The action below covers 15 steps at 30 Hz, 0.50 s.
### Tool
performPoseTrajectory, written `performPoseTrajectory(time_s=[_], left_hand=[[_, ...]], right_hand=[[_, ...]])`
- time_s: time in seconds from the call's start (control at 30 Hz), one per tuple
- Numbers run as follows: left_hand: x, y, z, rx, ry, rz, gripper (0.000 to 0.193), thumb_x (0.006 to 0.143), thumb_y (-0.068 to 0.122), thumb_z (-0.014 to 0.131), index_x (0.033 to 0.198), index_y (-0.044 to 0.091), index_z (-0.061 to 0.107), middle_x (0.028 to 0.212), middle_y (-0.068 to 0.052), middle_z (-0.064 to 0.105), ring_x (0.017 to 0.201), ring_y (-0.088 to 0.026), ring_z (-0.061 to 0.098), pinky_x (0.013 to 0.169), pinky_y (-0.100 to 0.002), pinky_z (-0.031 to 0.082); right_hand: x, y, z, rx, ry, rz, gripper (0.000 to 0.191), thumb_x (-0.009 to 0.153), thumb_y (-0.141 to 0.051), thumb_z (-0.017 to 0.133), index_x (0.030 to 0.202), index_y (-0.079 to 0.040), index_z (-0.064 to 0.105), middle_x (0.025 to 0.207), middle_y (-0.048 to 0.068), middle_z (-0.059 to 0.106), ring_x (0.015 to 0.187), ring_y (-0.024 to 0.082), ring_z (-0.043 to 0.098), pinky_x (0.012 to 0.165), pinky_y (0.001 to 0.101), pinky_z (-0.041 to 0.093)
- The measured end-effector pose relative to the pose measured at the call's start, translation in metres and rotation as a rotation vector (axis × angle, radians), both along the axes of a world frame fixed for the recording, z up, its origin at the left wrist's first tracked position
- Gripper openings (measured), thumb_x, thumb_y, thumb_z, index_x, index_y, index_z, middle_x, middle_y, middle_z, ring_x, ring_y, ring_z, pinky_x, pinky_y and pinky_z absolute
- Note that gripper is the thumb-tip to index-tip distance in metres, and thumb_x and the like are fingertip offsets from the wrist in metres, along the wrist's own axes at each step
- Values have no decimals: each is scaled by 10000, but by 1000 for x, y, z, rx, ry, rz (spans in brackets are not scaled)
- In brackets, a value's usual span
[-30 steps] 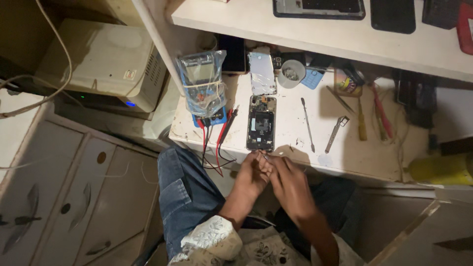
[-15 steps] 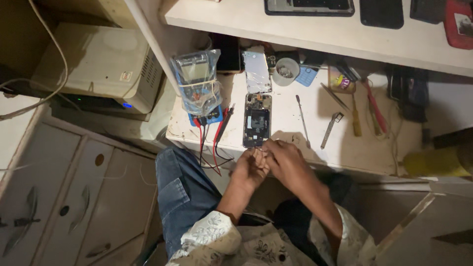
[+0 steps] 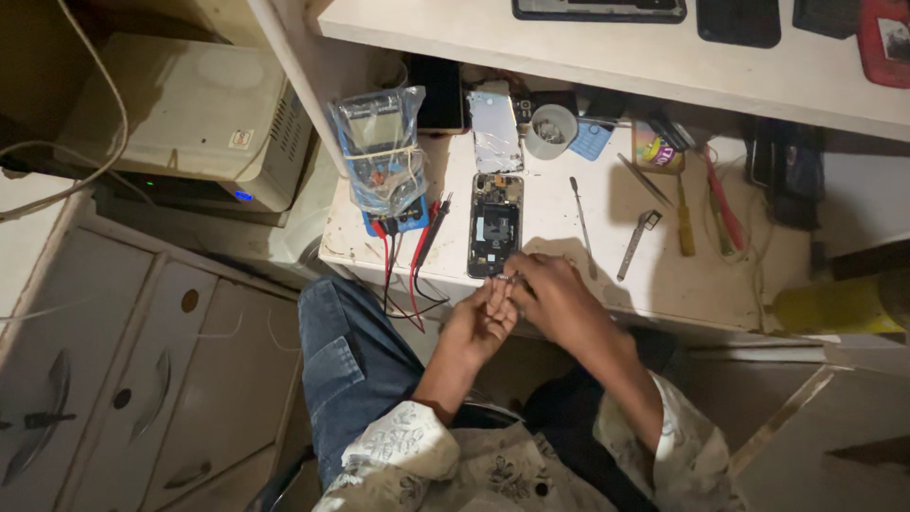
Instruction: The person sits at a repair bench and works on a disassembled smartphone, using a screwdriver to remove and reposition small screws and components on the phone's exposed board. They hold the phone chassis, manipulate small parts by hand, and periodically set the phone down on the bench while continuing to work on it.
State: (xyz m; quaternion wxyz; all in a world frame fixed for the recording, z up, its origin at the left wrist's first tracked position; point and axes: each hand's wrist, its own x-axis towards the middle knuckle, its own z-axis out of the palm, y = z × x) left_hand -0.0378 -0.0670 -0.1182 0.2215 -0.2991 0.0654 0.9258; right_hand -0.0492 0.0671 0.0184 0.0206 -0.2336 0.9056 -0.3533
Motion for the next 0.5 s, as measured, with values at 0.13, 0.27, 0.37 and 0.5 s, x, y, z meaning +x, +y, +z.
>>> performPoseTrajectory(time_s=[0.13,0.27,0.37,0.5], left_hand=[[6,-6,-6,-75,79,-24,130,982,87,606,1080,20,659,1019,-96,747,875,-195,710,719,-290,537],[16,-21,-12,-498,47,-77,175,936,77,670,1087,-10,692,984,-109,734,859,-195,708,705,-288,538],[20,-23,-8,-1045,343,-30,151,950,56,702,1054,-52,719,951,-159,749,824,-201,702,742,-285,557],[30,-30,17,-1540,682,3,160,922,16,655,1077,0,689,942,-154,706,822,-248,688,732,-364,556]], right_hand=[[-8,0,7,55,-153,-21,195,872,-29,659,1066,-5,652,813,252,700,765,394,723,696,467,548],[-17,-3,11,54,-109,40,177,844,-8,651,1021,3,646,812,247,695,752,394,710,688,470,537],[-23,-3,13,34,-58,95,137,837,-9,669,968,18,640,791,255,669,750,425,676,678,481,519],[-28,-3,12,50,-120,79,104,861,-28,667,945,21,629,754,241,647,698,420,659,667,485,504]])
